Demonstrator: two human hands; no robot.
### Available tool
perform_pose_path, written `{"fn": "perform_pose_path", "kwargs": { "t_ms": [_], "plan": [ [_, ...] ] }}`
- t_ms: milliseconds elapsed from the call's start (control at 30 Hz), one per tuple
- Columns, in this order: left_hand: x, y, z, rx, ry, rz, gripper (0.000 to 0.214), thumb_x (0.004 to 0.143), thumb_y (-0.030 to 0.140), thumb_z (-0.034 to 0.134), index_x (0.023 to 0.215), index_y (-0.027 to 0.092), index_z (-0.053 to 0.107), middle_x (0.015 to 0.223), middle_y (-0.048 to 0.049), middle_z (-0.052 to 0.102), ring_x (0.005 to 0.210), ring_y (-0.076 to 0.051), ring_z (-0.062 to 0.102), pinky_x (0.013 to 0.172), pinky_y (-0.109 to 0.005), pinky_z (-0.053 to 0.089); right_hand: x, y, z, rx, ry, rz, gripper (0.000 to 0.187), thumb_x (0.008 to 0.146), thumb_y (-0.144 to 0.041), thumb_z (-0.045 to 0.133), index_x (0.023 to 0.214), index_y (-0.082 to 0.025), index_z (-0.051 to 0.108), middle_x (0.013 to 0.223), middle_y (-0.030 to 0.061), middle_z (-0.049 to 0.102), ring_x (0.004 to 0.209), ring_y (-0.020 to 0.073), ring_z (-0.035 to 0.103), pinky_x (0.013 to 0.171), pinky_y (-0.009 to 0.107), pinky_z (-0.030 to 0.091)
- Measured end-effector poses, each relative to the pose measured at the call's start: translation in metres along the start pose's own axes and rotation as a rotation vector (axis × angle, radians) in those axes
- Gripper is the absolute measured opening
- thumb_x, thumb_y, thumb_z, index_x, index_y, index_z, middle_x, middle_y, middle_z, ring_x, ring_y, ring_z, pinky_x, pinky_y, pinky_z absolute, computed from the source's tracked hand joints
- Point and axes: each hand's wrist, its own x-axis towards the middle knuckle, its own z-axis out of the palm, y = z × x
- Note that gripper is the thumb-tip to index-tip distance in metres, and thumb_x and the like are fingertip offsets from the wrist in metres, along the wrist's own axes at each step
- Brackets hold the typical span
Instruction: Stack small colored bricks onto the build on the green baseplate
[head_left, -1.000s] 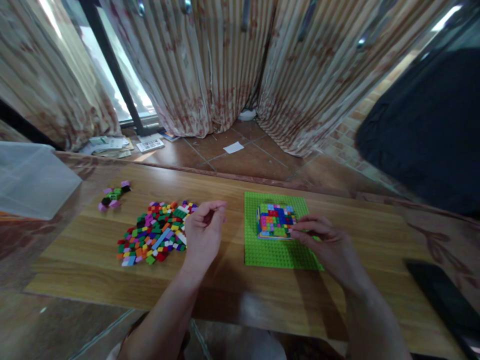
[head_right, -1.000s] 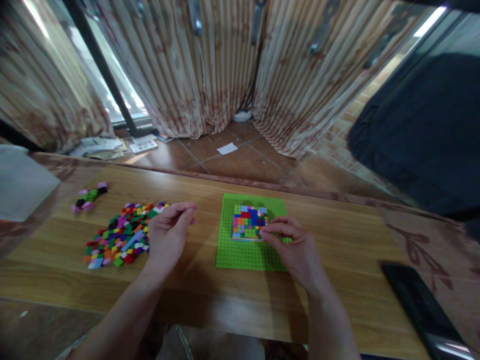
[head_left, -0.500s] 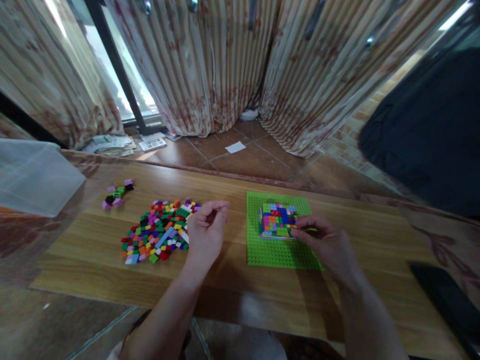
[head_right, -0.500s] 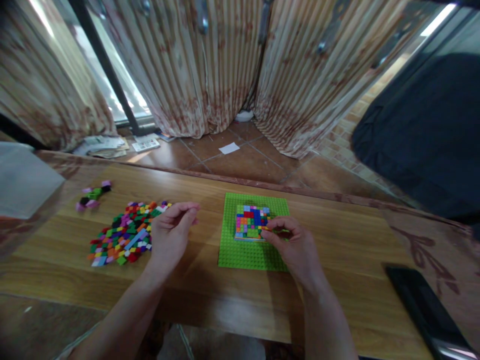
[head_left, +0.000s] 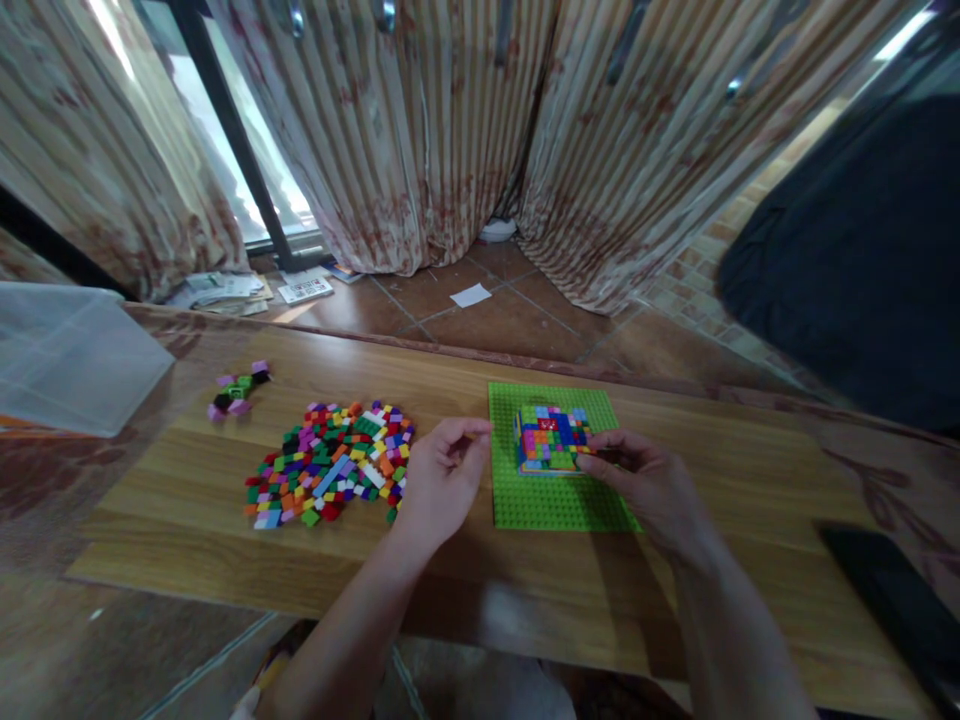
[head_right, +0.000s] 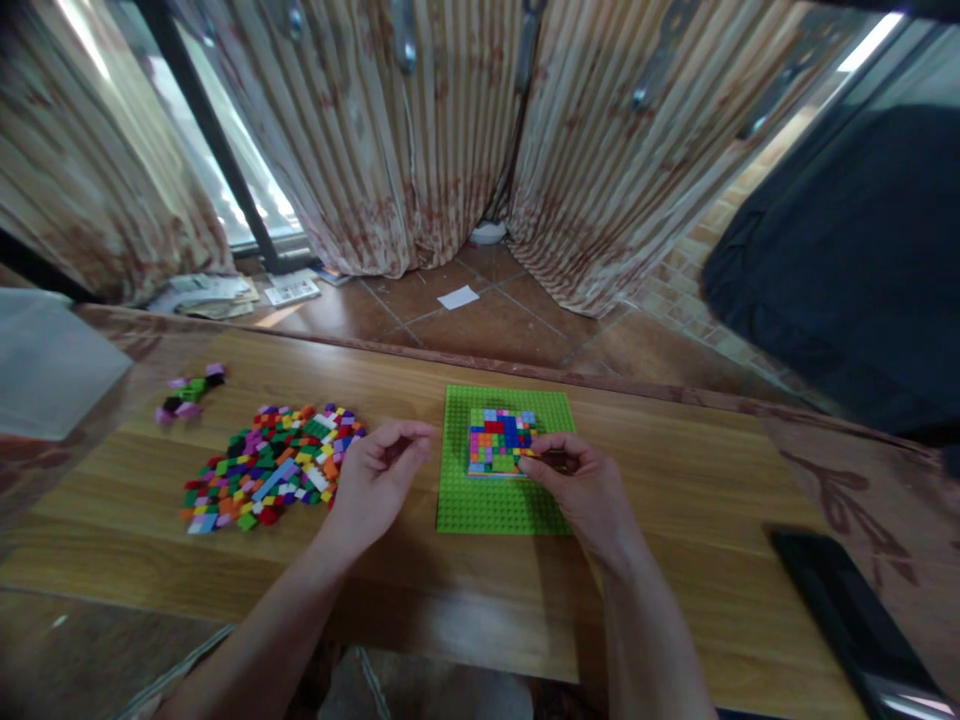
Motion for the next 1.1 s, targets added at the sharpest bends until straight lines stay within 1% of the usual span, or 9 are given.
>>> {"fn": "perform_pose_path", "kwargs": {
  "t_ms": [100, 200, 367, 433, 533, 667, 800, 933, 1100],
  "plan": [
    [-0.002, 0.000, 0.003, 0.089, -0.056, 0.029, 0.014, 0.083, 0.022, 0.059, 0.091, 0.017, 0.070, 0.084, -0.0039, 0.069, 0.074, -0.015, 0.063, 0.068, -0.025, 0.049, 0.000, 0.001, -0.001, 0.023, -0.007, 0.007, 0.030, 0.056, -0.037, 0.085, 0.075, -0.019, 0.070, 0.071, 0.0000, 0.067, 0.065, 0.0123, 0.060, 0.061, 0.024, 0.049],
    [-0.002, 0.002, 0.004, 0.139, -0.089, 0.029, 0.014, 0.083, 0.021, 0.057, 0.091, 0.017, 0.069, 0.083, -0.0043, 0.069, 0.071, -0.015, 0.063, 0.065, -0.025, 0.049, 0.001, 0.000, -0.004, 0.034, 0.016, 0.019, 0.030, 0.056, -0.037, 0.085, 0.077, -0.019, 0.072, 0.072, 0.0010, 0.068, 0.065, 0.0130, 0.060, 0.059, 0.025, 0.049],
    [-0.002, 0.002, 0.002, 0.134, -0.038, 0.099, 0.014, 0.085, 0.020, 0.057, 0.091, 0.018, 0.069, 0.084, -0.0042, 0.069, 0.076, -0.015, 0.064, 0.068, -0.025, 0.050, 0.000, -0.004, -0.006, 0.113, 0.308, -0.123, 0.018, 0.067, -0.032, 0.080, 0.076, -0.020, 0.071, 0.071, -0.0006, 0.066, 0.059, 0.0099, 0.054, 0.055, 0.023, 0.046],
    [-0.001, 0.002, -0.002, 0.134, 0.019, 0.137, 0.015, 0.086, 0.020, 0.056, 0.092, 0.019, 0.069, 0.085, -0.0037, 0.069, 0.077, -0.015, 0.064, 0.069, -0.025, 0.050, -0.005, -0.008, 0.001, 0.149, 0.316, -0.187, 0.012, 0.071, -0.029, 0.078, 0.077, -0.021, 0.071, 0.070, -0.0021, 0.064, 0.059, 0.0090, 0.053, 0.056, 0.023, 0.046],
    [0.002, 0.004, -0.009, 0.129, 0.128, 0.149, 0.016, 0.087, 0.023, 0.056, 0.094, 0.020, 0.070, 0.083, -0.0027, 0.069, 0.072, -0.013, 0.063, 0.065, -0.024, 0.049, -0.018, -0.017, 0.024, 0.140, 0.210, -0.261, 0.007, 0.075, -0.025, 0.075, 0.080, -0.024, 0.071, 0.071, -0.0030, 0.065, 0.063, 0.0095, 0.056, 0.060, 0.023, 0.047],
    [0.009, 0.008, -0.022, 0.004, 0.332, 0.104, 0.015, 0.084, 0.027, 0.060, 0.089, 0.019, 0.071, 0.078, -0.0014, 0.069, 0.066, -0.012, 0.061, 0.061, -0.022, 0.049, -0.039, -0.025, 0.064, -0.050, -0.068, -0.375, 0.002, 0.082, -0.023, 0.069, 0.082, -0.025, 0.070, 0.081, -0.0008, 0.067, 0.075, 0.0131, 0.061, 0.067, 0.025, 0.049],
    [0.016, 0.013, -0.035, -0.130, 0.477, 0.040, 0.012, 0.079, 0.026, 0.064, 0.084, 0.018, 0.071, 0.077, -0.0002, 0.068, 0.065, -0.010, 0.059, 0.060, -0.020, 0.050, -0.050, -0.021, 0.097, -0.221, -0.290, -0.433, 0.009, 0.088, -0.020, 0.059, 0.086, -0.023, 0.068, 0.085, 0.0017, 0.067, 0.078, 0.0144, 0.062, 0.069, 0.027, 0.049],
    [0.015, 0.016, -0.042, -0.149, 0.486, -0.019, 0.012, 0.078, 0.025, 0.064, 0.083, 0.017, 0.071, 0.076, 0.0004, 0.068, 0.063, -0.008, 0.058, 0.059, -0.018, 0.049, -0.052, -0.013, 0.115, -0.420, -0.303, -0.458, 0.013, 0.090, -0.020, 0.055, 0.093, -0.023, 0.067, 0.092, 0.0043, 0.066, 0.085, 0.0173, 0.063, 0.075, 0.030, 0.050],
    [0.009, 0.015, -0.039, -0.129, 0.361, -0.042, 0.013, 0.080, 0.026, 0.061, 0.083, 0.017, 0.070, 0.077, -0.0010, 0.068, 0.064, -0.010, 0.059, 0.058, -0.020, 0.051, -0.048, -0.006, 0.128, -0.545, -0.299, -0.558, 0.019, 0.092, -0.021, 0.051, 0.100, -0.024, 0.068, 0.099, 0.0063, 0.065, 0.089, 0.0188, 0.063, 0.078, 0.033, 0.052]
  ]
}}
